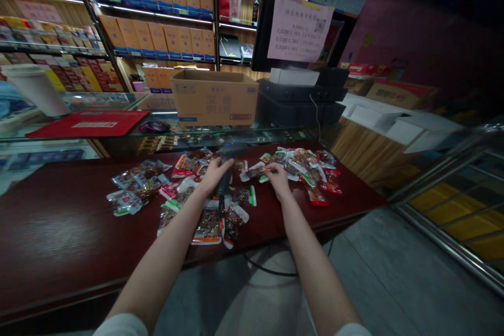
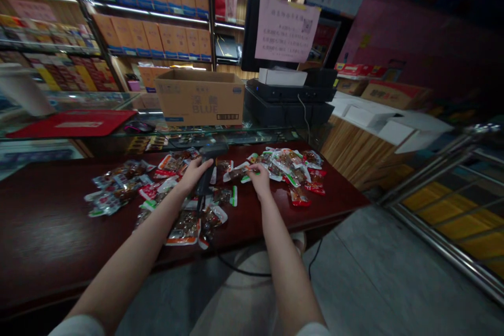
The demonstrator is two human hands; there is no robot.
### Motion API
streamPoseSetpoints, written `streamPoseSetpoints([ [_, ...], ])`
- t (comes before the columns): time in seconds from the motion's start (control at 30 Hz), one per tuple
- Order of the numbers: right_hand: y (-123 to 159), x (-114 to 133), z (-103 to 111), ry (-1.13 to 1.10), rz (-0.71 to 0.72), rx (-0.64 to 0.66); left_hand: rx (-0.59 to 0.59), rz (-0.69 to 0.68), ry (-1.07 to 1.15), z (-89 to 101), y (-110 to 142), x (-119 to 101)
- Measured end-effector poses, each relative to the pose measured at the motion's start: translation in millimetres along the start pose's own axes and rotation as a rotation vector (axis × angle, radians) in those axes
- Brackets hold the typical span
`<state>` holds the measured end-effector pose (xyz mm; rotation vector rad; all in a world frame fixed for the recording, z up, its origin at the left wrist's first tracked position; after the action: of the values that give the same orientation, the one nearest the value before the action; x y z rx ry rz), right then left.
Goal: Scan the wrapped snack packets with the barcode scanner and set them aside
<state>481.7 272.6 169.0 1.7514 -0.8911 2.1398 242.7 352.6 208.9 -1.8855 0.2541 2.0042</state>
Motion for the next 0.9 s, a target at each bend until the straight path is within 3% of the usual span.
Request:
streamPoseSetpoints([
  [0.2, 4, -9, 3, -0.342, -0.141, -0.037, -0.008, 0.071, 0.208, 0.5, 4, 5],
  [0.37, 1, -1, 11, -0.531, -0.072, -0.106, 0.018, 0.169, 0.307, -3.3, 10, 6],
  [0.47, -1, 4, 27, -0.445, 0.035, -0.232, 0.047, 0.174, 0.298, -6.3, 14, 2],
  [0.7, 12, 33, 60, 0.071, 0.324, -0.529, 0.231, 0.156, 0.228, -30.0, 26, -5],
  [0.8, 13, 37, 59, 0.123, 0.350, -0.519, 0.257, 0.174, 0.202, -35.1, 29, -5],
  [0.9, 11, 36, 45, 0.125, 0.334, -0.394, 0.260, 0.185, 0.206, -34.4, 29, -6],
])
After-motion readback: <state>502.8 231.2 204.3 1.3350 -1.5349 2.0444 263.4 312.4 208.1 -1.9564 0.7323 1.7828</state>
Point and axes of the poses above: each hand's wrist, its own y-axis away from the middle knuckle, its own z-axis out of the back of the hand, x = y × z, the point moved 9 cm from there along -y, towards the middle knuckle, and after that the axes turned 1 degree about x, right-handed, at the moved point
